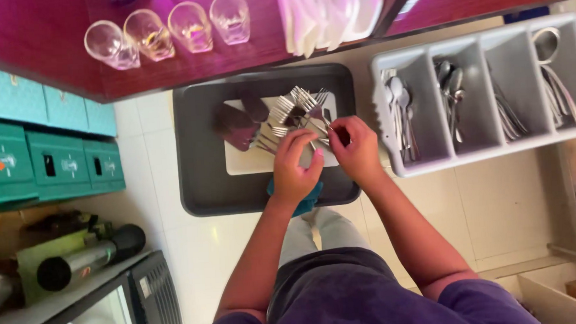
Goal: Sort cutlery from a tray into a divider and then wipe down the counter surface.
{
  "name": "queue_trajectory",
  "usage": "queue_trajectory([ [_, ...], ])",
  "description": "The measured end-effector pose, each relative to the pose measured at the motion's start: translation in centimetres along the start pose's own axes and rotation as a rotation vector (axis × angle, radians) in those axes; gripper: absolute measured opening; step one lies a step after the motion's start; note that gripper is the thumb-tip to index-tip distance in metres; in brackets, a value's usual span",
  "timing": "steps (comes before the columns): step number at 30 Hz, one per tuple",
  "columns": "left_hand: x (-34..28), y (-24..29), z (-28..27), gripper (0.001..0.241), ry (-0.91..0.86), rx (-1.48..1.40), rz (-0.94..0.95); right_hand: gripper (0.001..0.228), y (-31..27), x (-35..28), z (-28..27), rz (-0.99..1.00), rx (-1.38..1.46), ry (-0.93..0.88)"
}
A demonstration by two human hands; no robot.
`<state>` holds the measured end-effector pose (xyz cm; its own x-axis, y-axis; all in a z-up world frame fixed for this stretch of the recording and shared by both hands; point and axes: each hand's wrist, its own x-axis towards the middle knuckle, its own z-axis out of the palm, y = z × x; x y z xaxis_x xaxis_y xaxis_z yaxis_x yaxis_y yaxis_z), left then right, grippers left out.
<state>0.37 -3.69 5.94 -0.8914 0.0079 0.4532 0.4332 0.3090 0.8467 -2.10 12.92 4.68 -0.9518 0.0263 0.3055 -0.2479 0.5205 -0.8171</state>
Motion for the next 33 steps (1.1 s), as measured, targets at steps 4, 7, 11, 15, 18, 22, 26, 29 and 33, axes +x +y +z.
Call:
queue_trajectory([
  [4, 0.8, 2.0, 2.5, 0.028, -0.067, -0.024, 0.019, 0.014, 1.4, -1.2, -3.4, 0.073, -0.014, 0.092],
  [7, 1.1, 3.0, 5.3, 0.028, -0.095, -0.02, 0.02, 0.013, 2.4, -1.8, -6.8, 0.081, -0.047, 0.166],
  [11, 1.4, 3.9, 10.3, 0.025, -0.089, -0.006, 0.081, 0.011, 4.5, -1.8, -11.7, 0.11, -0.036, 0.187],
  [15, 1.6, 5.7, 14.9, 0.025, -0.057, -0.016, 0.048, 0.014, 6.0, -1.1, -15.6, 0.052, 0.02, 0.164],
  [18, 1.2, 5.9, 17.7, 0.026, -0.076, -0.037, 0.031, 0.017, 9.2, -1.0, -16.7, 0.044, 0.021, 0.138],
  [22, 0.6, 5.9, 19.5, 0.025, -0.049, -0.003, 0.006, 0.018, 10.9, -0.2, -16.6, 0.032, 0.015, 0.142],
  [26, 1.7, 4.7, 20.2, 0.025, -0.059, 0.008, -0.01, 0.02, 12.3, 1.6, -16.1, 0.079, 0.028, 0.127],
  [29, 1.6, 4.5, 19.7, 0.025, -0.036, 0.03, -0.032, 0.028, 12.1, 1.7, -16.2, 0.168, -0.061, -0.017],
  [33, 1.9, 4.8, 18.4, 0.025, -0.021, 0.041, -0.05, 0.028, 14.4, 0.7, -15.7, -0.095, -0.168, -0.028],
])
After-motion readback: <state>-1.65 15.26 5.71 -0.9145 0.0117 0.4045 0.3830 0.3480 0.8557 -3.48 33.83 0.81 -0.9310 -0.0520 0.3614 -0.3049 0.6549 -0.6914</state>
